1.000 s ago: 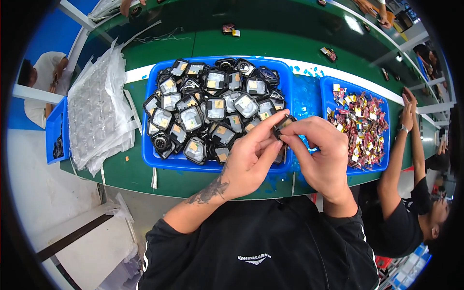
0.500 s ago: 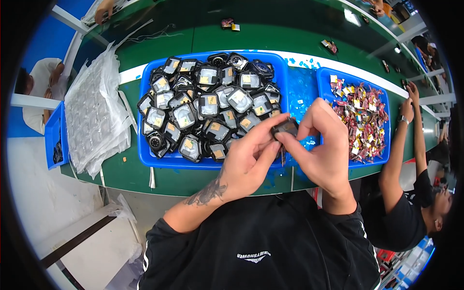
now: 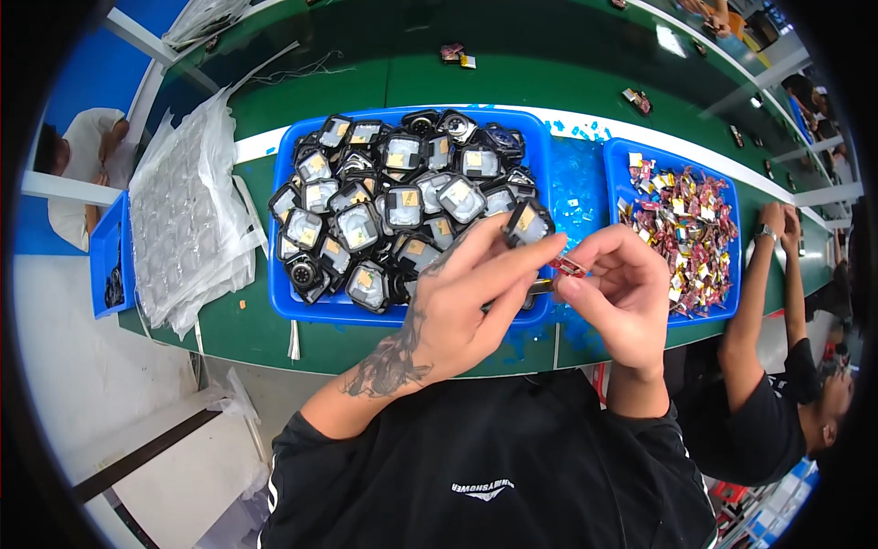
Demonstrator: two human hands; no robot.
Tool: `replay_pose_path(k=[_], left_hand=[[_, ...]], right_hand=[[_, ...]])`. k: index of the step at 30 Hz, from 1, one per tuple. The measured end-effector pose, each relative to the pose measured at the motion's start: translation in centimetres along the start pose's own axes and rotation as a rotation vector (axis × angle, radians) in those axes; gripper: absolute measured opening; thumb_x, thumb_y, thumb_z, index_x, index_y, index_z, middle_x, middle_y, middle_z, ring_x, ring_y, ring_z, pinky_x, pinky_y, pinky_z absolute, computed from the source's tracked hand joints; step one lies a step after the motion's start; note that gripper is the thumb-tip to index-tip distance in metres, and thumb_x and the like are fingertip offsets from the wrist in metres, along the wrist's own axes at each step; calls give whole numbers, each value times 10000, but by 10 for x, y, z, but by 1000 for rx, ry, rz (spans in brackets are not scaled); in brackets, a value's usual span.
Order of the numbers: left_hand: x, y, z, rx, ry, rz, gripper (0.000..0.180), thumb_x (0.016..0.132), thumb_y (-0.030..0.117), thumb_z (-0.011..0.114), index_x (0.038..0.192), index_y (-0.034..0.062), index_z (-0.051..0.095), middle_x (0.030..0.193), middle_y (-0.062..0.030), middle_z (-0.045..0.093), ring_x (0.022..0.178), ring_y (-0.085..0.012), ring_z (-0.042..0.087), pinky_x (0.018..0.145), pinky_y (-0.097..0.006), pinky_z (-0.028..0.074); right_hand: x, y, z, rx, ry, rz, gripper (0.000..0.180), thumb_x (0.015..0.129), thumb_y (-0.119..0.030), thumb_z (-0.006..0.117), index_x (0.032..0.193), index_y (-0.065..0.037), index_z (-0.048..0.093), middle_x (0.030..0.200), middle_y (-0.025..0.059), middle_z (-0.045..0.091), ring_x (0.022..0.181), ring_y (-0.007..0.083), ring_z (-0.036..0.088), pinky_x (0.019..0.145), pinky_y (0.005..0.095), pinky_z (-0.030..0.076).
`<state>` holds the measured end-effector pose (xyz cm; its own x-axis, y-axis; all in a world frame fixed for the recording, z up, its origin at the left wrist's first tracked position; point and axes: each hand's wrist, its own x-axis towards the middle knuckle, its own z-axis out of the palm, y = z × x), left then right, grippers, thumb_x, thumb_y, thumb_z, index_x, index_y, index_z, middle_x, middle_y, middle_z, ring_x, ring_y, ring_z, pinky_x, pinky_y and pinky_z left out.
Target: The worker is assembling small electronic components on a factory production line, sorting them into trays.
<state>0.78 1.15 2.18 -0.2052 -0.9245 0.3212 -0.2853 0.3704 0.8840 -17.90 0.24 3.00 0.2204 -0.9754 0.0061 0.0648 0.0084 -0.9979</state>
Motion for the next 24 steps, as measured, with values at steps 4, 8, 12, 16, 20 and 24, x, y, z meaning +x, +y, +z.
replay_pose_path(k=[4, 8, 12, 16, 20, 24], left_hand=[[-5, -14, 1, 170, 101, 205, 388, 723, -72, 758, 1093, 40, 723, 1102, -178, 638, 919, -270, 692, 699, -316, 575], [2, -16, 1, 301, 97, 413, 399, 660, -44, 788, 1037, 83, 753, 1103, -174, 662, 887, -249, 694, 702, -302, 580], [-6, -14, -1, 350, 21, 381, 355, 684, 6, 804, 1017, 124, 766, 1155, -177, 659, 883, -228, 692, 711, -287, 576], [-11, -23, 8, 310, 71, 404, 337, 700, -8, 796, 1018, 101, 762, 1145, -172, 663, 869, -222, 693, 703, -283, 576], [-13, -26, 15, 233, 133, 310, 333, 699, -32, 769, 1020, 54, 744, 1107, -180, 665, 889, -245, 698, 697, -297, 584], [-12, -26, 14, 338, 131, 353, 367, 681, -51, 785, 1030, 55, 747, 1083, -168, 678, 858, -223, 697, 661, -274, 557]], right_hand=[[-1, -2, -5, 177, -117, 142, 128, 836, 50, 688, 925, 42, 596, 884, 74, 654, 801, 101, 633, 705, 224, 553], [-4, 0, -7, 271, -196, 214, 130, 842, 33, 694, 933, 36, 602, 861, 68, 656, 785, 100, 636, 700, 212, 546], [-6, -1, -4, 249, -128, 294, 133, 843, 19, 701, 939, 30, 608, 863, 63, 657, 775, 96, 636, 706, 223, 545], [-8, 6, -1, 18, -90, 114, 174, 834, 3, 718, 982, 17, 628, 860, 50, 659, 760, 105, 641, 701, 238, 541], [-8, 15, 2, -348, 67, -190, 170, 785, 10, 748, 931, 7, 661, 818, 63, 667, 695, 132, 634, 647, 254, 527], [-3, 10, 2, -599, 81, -385, 87, 777, 31, 731, 840, 12, 675, 796, 90, 677, 672, 158, 641, 605, 273, 520]])
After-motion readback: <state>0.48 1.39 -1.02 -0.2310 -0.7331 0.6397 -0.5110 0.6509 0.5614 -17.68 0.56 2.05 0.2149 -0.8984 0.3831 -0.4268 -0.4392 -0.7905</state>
